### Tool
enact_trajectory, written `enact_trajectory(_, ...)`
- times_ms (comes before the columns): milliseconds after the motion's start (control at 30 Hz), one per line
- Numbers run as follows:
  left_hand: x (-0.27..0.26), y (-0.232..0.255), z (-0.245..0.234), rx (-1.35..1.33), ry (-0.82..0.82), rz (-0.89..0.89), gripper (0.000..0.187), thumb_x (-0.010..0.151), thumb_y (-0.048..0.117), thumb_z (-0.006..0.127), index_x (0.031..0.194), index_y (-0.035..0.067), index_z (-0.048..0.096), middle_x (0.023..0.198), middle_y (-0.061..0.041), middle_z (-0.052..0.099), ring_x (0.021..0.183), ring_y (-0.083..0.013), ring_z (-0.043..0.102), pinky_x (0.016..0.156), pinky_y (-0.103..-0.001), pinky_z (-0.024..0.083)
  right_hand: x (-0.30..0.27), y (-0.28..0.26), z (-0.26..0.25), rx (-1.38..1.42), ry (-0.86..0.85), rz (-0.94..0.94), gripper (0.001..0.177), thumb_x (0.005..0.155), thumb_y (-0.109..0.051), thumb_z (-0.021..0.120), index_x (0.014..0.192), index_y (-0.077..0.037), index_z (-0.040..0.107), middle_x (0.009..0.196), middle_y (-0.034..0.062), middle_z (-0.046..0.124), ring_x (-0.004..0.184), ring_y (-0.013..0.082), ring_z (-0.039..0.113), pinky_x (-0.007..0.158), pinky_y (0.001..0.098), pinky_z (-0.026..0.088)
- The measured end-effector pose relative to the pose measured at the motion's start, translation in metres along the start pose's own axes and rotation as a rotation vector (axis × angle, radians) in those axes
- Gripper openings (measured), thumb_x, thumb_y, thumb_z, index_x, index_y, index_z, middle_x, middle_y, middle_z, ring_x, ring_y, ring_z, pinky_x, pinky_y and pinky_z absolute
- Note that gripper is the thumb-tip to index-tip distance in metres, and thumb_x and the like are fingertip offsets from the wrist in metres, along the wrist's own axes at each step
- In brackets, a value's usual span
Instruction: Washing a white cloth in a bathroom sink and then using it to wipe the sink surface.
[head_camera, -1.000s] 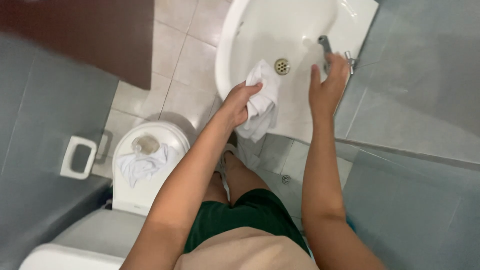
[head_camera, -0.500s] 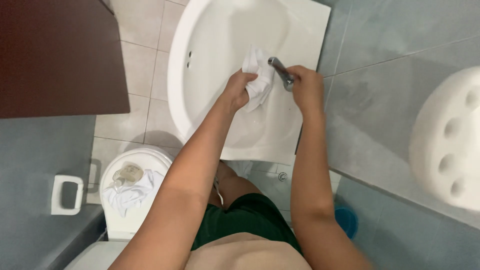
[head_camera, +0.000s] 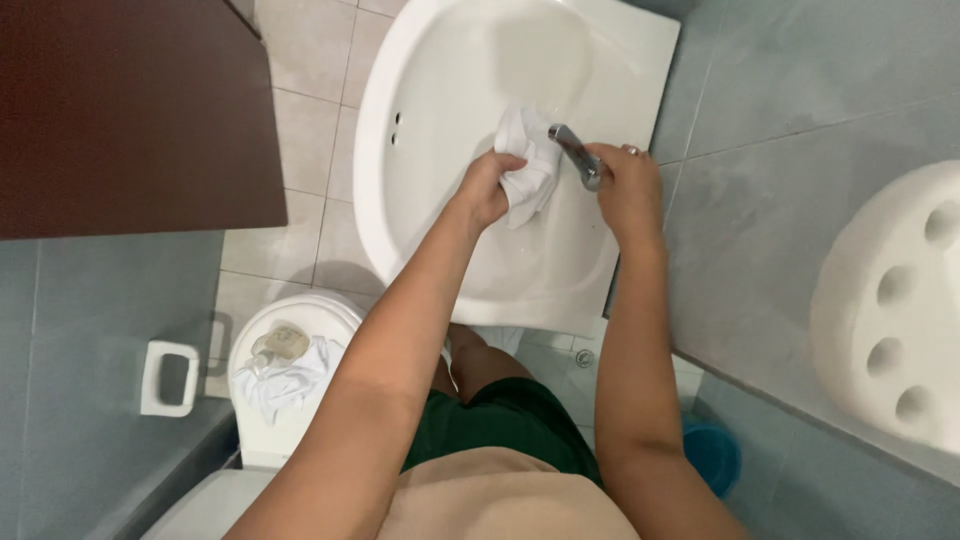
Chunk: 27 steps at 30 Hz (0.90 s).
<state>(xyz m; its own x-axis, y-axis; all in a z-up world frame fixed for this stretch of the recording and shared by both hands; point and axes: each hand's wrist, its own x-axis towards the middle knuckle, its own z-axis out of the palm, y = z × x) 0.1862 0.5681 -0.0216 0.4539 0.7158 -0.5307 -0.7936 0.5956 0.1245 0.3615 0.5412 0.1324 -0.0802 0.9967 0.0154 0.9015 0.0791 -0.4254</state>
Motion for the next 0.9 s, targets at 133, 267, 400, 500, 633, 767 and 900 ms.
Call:
enact_trajectory(133,-0.022,0.002,0.021,0.050,0.010,-0.038,0.058,0.086,-0.007,0.046,0.144,-0.008,0.042,0.134,-0.024,0.058,0.121,-0.0364,0.063,0.106,-0.046,0.054,0.003,-0.009,-0.009,-0.043,0.009,0.094,0.032,0.091,0.005,0.066,0.118,-0.009,0.077,0.101,0.0178,0.074,0.090,0.0348,0.070,0.080,0.0451,0.054)
enact_trajectory(267,-0.013,-0.001,0.009,0.077,0.007,-0.011,0.057,0.087,-0.007,0.046,0.144,-0.007,0.043,0.135,-0.024,0.059,0.121,-0.0355,0.063,0.106,-0.046,0.054,0.019,-0.003,0.000,-0.130,-0.019,0.213,0.028,0.086,-0.001,0.072,0.112,-0.009,0.078,0.096,0.0149,0.076,0.084,0.0314,0.073,0.077,0.0432,0.055)
enact_trajectory(400,-0.037,-0.008,0.003,0.092,0.008,0.022,0.057,0.087,-0.006,0.049,0.144,-0.004,0.044,0.132,-0.022,0.059,0.118,-0.0347,0.063,0.103,-0.046,0.055,0.020,0.027,0.029,-0.164,0.103,0.185,0.024,0.088,-0.005,0.076,0.112,-0.004,0.078,0.096,0.0165,0.075,0.082,0.0304,0.075,0.074,0.0424,0.058)
enact_trajectory(500,-0.060,-0.007,0.008,0.127,0.037,0.021,0.057,0.086,-0.004,0.051,0.143,-0.003,0.046,0.130,-0.020,0.060,0.115,-0.0331,0.065,0.101,-0.045,0.056,0.030,0.015,0.029,-0.297,0.064,0.473,0.019,0.099,-0.017,0.075,0.097,0.001,0.078,0.092,0.0170,0.073,0.085,0.0314,0.075,0.072,0.0437,0.060)
enact_trajectory(633,-0.109,0.002,0.012,0.220,0.031,0.007,0.058,0.081,-0.002,0.053,0.139,-0.002,0.049,0.124,-0.019,0.062,0.109,-0.0323,0.067,0.095,-0.044,0.059,-0.002,-0.005,0.022,-0.176,0.058,0.449,0.021,0.101,-0.018,0.070,0.110,0.001,0.072,0.104,0.0171,0.076,0.100,0.0307,0.076,0.084,0.0452,0.060)
enact_trajectory(767,-0.124,0.015,-0.005,0.443,-0.036,-0.073,0.058,0.074,0.003,0.055,0.132,-0.006,0.057,0.112,-0.018,0.066,0.097,-0.0325,0.068,0.079,-0.043,0.062,-0.052,-0.059,0.011,-0.002,0.307,0.047,0.056,0.103,-0.040,0.076,0.138,0.000,0.058,0.136,0.0256,0.062,0.124,0.0409,0.057,0.099,0.0487,0.049)
enact_trajectory(900,-0.147,0.023,0.001,0.554,-0.090,-0.091,0.057,0.075,0.008,0.058,0.131,-0.004,0.058,0.107,-0.014,0.066,0.094,-0.0279,0.068,0.079,-0.041,0.063,-0.081,-0.059,0.031,1.023,-0.209,0.381,0.062,0.096,-0.037,0.072,0.141,0.002,0.055,0.130,0.0146,0.066,0.119,0.0248,0.065,0.098,0.0382,0.054)
